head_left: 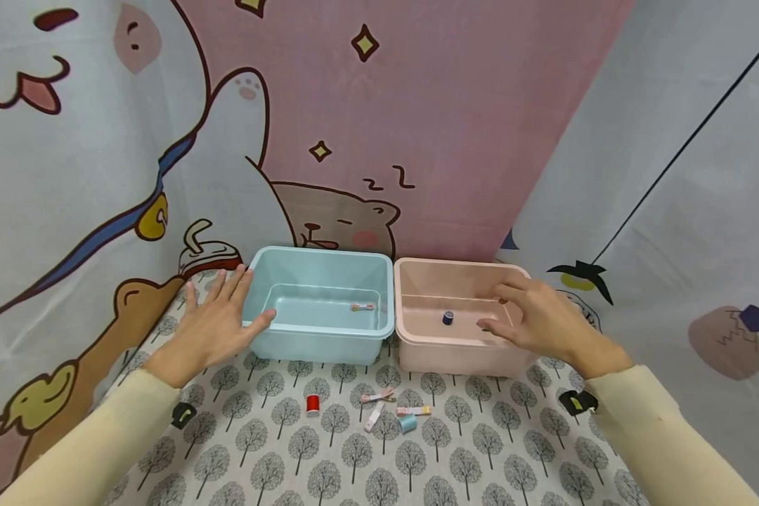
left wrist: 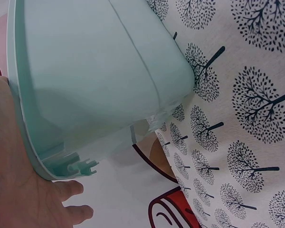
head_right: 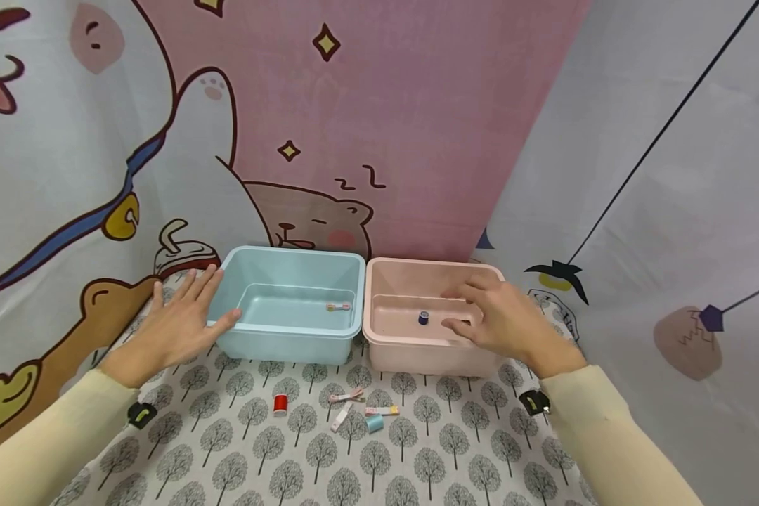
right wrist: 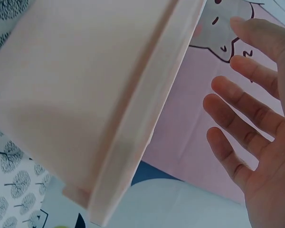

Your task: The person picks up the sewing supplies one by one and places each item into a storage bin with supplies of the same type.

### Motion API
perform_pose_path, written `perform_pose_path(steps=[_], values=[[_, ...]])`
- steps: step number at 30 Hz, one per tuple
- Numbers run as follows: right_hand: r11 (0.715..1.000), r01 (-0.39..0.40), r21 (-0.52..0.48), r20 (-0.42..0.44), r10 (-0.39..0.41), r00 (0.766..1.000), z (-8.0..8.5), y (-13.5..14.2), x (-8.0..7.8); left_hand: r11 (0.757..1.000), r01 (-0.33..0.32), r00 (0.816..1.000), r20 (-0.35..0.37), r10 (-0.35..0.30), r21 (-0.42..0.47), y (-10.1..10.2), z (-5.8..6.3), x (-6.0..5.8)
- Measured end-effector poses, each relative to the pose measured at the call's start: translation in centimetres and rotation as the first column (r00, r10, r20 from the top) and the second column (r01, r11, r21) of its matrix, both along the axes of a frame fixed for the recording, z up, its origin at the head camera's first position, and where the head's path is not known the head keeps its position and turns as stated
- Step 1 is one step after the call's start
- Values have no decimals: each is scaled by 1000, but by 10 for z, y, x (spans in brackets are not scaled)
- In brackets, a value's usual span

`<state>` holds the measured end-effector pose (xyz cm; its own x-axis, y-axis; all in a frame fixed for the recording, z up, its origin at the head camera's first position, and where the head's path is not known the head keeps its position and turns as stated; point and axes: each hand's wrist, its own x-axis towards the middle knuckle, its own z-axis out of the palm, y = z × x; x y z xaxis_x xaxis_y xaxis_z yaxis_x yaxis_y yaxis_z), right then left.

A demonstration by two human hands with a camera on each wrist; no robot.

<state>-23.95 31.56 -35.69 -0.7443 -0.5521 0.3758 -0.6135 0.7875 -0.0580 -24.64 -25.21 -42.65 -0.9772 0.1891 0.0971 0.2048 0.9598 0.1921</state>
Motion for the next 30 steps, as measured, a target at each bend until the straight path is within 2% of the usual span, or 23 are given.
perform_pose_path(steps=[4,16,26,30], values=[[1000,5,-5,-5,-5,1000,-6,-3,10,1000,-2,1000,4,2,3,-1,-2,0],[994,-89,-65,-75,84,994,-19,-11,29,1000,-3,1000,-3,3,3,1,1,1],[965,-229,-126,-65,222,973,-27,-25,43,1000,1,1000,0,-1,13,1,3,1],[959,-253,-126,-78,245,966,-32,-30,50,1000,2,1000,0,-2,6,1,2,1]])
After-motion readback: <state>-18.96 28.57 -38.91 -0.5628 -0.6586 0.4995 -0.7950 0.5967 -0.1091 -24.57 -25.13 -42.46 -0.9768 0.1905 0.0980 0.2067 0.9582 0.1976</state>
